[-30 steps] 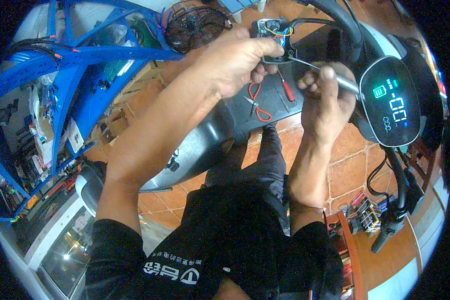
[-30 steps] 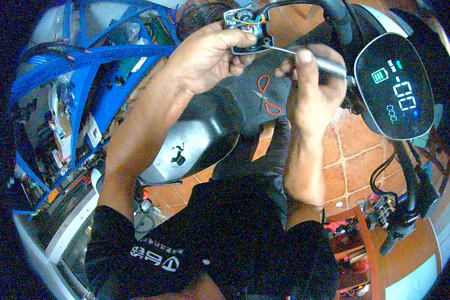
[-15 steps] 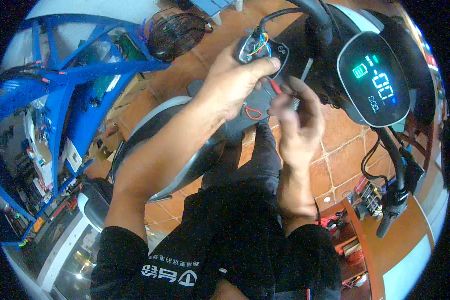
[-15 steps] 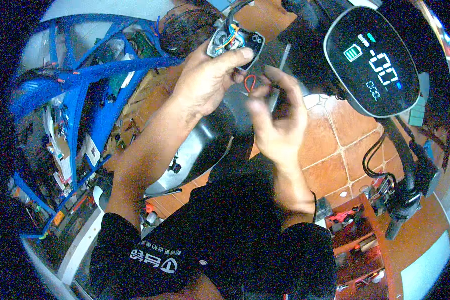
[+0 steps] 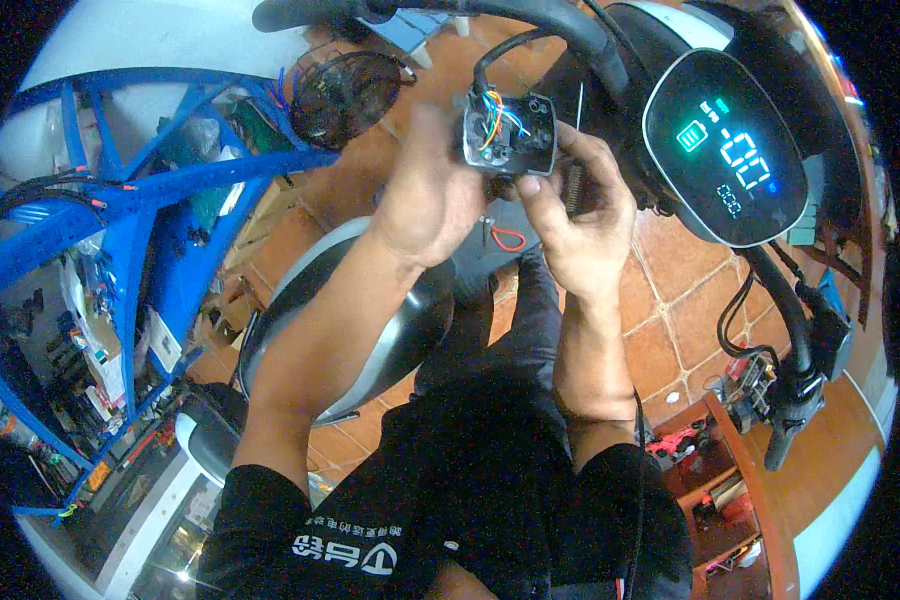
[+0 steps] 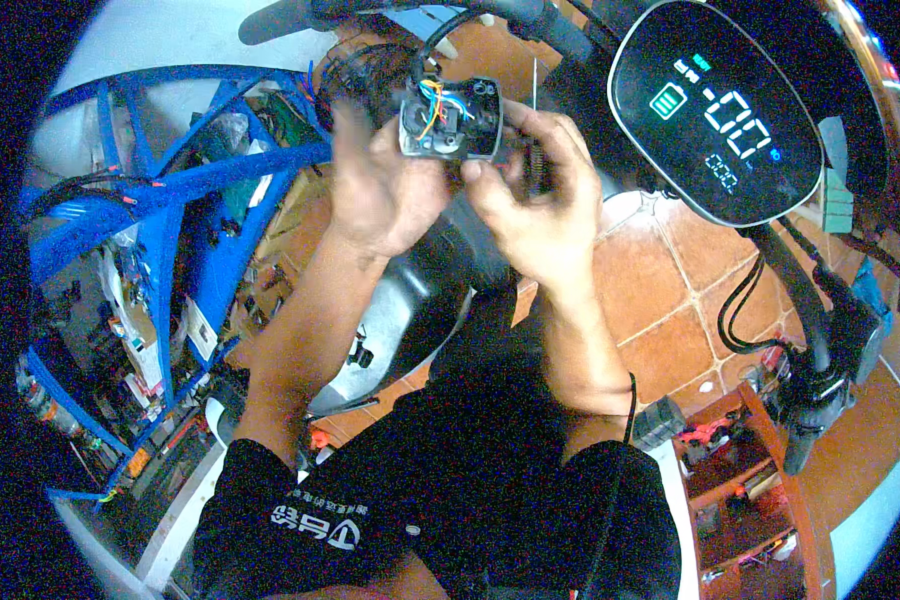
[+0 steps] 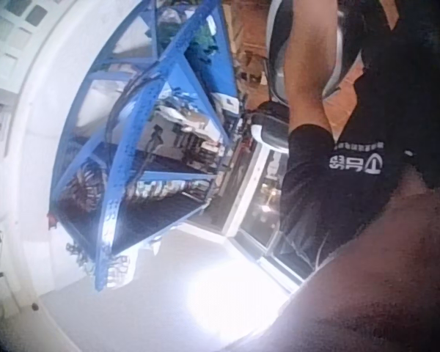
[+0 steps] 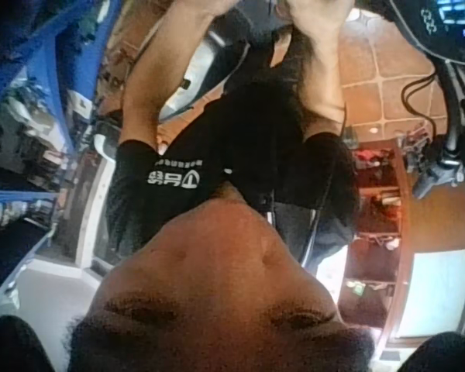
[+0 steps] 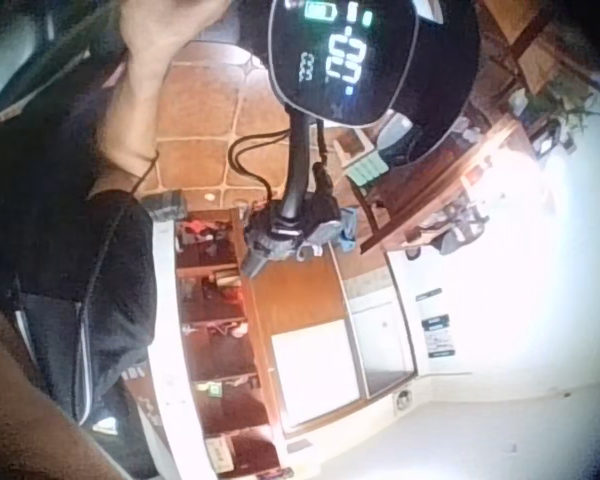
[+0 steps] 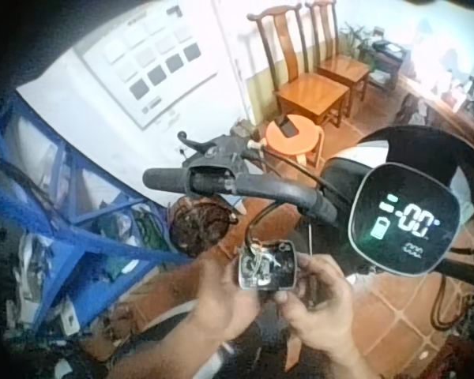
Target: The person uses a screwdriver to open a small black electronic component, then manipulates internal wires and connectors. They reassemble the component and secure it with the screwdriver. The work is performed on the handlebar area of an electric scooter.
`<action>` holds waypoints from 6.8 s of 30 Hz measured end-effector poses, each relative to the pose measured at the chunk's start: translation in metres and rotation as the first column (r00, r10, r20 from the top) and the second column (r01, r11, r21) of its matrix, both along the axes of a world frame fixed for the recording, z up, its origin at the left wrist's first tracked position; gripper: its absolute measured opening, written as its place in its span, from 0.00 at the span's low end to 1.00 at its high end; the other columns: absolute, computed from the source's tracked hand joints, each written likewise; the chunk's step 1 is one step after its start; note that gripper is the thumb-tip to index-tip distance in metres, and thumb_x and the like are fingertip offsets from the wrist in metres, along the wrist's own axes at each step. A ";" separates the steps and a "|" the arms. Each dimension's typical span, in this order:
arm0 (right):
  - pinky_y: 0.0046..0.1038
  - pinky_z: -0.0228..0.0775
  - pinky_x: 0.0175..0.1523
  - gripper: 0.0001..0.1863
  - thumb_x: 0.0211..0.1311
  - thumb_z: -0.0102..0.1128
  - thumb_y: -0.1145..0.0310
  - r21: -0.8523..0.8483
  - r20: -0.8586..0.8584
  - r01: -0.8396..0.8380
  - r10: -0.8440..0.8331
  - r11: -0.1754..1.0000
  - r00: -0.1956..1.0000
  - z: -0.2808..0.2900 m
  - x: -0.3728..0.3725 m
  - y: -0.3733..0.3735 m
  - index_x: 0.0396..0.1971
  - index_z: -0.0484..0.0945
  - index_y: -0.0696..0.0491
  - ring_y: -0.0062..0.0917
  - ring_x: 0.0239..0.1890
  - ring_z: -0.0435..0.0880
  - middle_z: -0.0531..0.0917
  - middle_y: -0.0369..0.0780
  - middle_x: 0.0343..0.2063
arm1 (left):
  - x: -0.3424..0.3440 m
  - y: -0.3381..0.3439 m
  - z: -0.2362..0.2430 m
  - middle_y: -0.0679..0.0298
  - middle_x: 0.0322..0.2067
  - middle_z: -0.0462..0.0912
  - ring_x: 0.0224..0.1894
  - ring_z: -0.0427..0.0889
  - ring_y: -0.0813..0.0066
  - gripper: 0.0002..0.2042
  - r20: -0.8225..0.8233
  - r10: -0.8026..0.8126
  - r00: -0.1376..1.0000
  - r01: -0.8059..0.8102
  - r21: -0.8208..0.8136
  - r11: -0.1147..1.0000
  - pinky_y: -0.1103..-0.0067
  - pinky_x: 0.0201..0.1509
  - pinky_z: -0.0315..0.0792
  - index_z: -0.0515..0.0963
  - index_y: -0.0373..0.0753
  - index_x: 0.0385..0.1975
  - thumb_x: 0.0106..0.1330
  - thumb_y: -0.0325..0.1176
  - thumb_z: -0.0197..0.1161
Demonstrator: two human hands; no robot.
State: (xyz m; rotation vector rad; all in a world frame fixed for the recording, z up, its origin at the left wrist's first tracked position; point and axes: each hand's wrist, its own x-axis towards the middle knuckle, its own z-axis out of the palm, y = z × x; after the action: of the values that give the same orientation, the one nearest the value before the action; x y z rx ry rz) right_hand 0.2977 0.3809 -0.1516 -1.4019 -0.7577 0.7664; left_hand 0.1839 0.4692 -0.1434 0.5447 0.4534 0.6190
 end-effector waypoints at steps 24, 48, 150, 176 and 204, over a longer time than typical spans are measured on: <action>0.12 0.59 0.22 0.16 0.68 0.48 0.72 -0.063 -0.120 0.062 -0.069 0.996 0.990 0.013 0.013 -0.031 0.54 0.65 0.59 0.10 0.19 0.67 0.76 0.37 0.28 | 0.027 -0.005 0.017 0.61 0.35 0.83 0.37 0.82 0.70 0.20 -0.223 0.010 0.975 -0.033 -0.102 0.994 0.73 0.38 0.76 0.76 0.35 0.44 0.66 0.47 0.54; 0.24 0.72 0.37 0.11 0.58 0.54 0.79 -0.426 0.356 -0.114 0.283 0.897 0.891 0.074 0.035 -0.017 0.41 0.80 0.60 0.22 0.31 0.81 0.83 0.42 0.30 | 0.028 -0.014 -0.003 0.57 0.41 0.79 0.43 0.79 0.69 0.24 -0.294 0.153 0.943 -0.069 0.278 0.958 0.75 0.51 0.72 0.70 0.31 0.50 0.61 0.44 0.59; 0.26 0.69 0.32 0.05 0.56 0.59 0.76 -0.306 0.508 0.035 0.133 0.951 0.851 0.017 0.036 0.007 0.33 0.80 0.58 0.28 0.25 0.78 0.80 0.42 0.23 | 0.041 -0.013 -0.016 0.53 0.45 0.67 0.46 0.68 0.68 0.22 -0.246 0.494 0.834 -0.082 0.830 0.552 0.73 0.53 0.65 0.64 0.29 0.49 0.60 0.36 0.60; 0.27 0.69 0.33 0.09 0.53 0.58 0.80 -0.213 0.534 0.028 0.092 0.977 0.840 0.008 0.035 0.008 0.35 0.81 0.59 0.29 0.26 0.80 0.82 0.43 0.26 | 0.043 -0.020 -0.015 0.53 0.48 0.67 0.50 0.68 0.67 0.27 -0.262 0.560 0.786 -0.128 0.817 0.562 0.72 0.56 0.63 0.61 0.28 0.53 0.63 0.42 0.59; 0.27 0.70 0.34 0.09 0.56 0.58 0.78 -0.121 0.065 0.341 -0.335 0.932 0.940 -0.002 0.000 0.013 0.38 0.81 0.58 0.28 0.27 0.80 0.81 0.42 0.25 | 0.053 -0.028 -0.015 0.52 0.49 0.63 0.51 0.66 0.66 0.26 -0.281 0.589 0.758 -0.174 0.783 0.597 0.71 0.58 0.61 0.59 0.28 0.54 0.62 0.37 0.57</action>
State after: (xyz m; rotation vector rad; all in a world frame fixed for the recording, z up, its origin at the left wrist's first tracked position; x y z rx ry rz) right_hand 0.2976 0.3937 -0.1537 -1.6201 -0.4852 0.5233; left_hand 0.2365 0.4416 -0.1589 1.4340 0.8734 1.1173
